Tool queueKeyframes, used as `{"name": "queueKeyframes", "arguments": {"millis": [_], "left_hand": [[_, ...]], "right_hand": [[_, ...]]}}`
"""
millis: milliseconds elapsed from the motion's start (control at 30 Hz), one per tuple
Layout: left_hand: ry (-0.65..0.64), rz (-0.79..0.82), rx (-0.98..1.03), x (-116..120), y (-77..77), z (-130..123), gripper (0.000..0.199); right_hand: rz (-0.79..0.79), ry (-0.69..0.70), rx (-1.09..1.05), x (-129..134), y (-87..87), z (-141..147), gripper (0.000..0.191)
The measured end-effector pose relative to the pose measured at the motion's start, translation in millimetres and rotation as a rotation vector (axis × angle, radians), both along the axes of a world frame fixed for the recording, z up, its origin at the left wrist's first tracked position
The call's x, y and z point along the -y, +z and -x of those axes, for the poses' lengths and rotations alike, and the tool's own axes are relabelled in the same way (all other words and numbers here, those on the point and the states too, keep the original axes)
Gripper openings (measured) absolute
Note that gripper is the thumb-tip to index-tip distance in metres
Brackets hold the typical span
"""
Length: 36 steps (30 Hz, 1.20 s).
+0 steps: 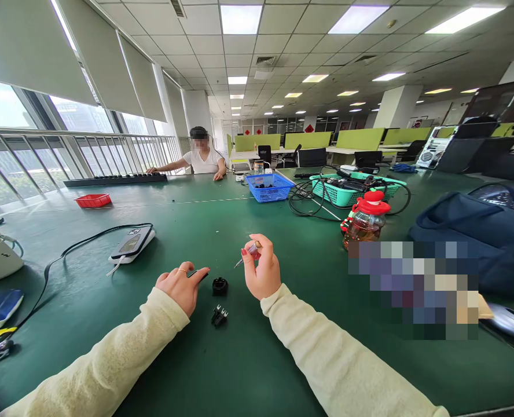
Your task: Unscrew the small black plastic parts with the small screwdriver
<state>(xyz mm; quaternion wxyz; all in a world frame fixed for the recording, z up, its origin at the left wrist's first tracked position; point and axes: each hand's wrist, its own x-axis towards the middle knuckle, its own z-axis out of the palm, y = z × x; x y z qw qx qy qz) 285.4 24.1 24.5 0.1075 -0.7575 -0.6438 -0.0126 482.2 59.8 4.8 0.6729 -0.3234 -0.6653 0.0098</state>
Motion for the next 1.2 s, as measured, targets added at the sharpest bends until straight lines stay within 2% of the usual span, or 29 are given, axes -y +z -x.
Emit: {"name": "queueKeyframes", "arguments": {"millis": [133,200,267,367,433,500,700,900,1200], "left_hand": [[0.013,0.186,-0.077,1.1,-5.3,-2.2,0.047],[0.01,0.178,-0.049,1.4,-7.6,-3.4,0.043],[0.001,0.103,0.048,2.8,-10.2,-4.7,0.048],[-0.132,0.047,0.22,7.3,-16.5,-7.5,0.07],[-0.253,0.096,0.283,11.1,-21.6,-10.6,0.081],[-0.312,0.162,0.286,13.8,-25.7,-14.5,0.085],[-0.269,0.23,0.26,9.6,-26.3,-23.8,0.05],[-0.276,0.163,0.333,5.7,-26.4,-23.9,0.051],[-0.222,0.226,0.322,8.4,-22.7,-20.0,0.038]], "right_hand": [[0.057,-0.013,0.015,-3.1,-4.0,-0.6,0.026],[0.073,-0.007,0.035,-2.2,-4.4,-0.1,0.026],[0.081,0.001,0.045,-1.4,-4.6,0.4,0.027],[0.096,0.004,0.033,-2.1,-5.7,0.7,0.027],[0.111,0.007,0.018,-3.2,-6.7,0.8,0.027],[0.122,0.012,0.008,-4.0,-7.3,0.9,0.027],[0.12,0.019,0.026,-2.6,-5.5,1.9,0.027],[0.125,0.031,0.072,-1.4,-6.4,2.6,0.026],[0.157,0.042,0.095,-2.6,-7.8,2.0,0.027]]}}
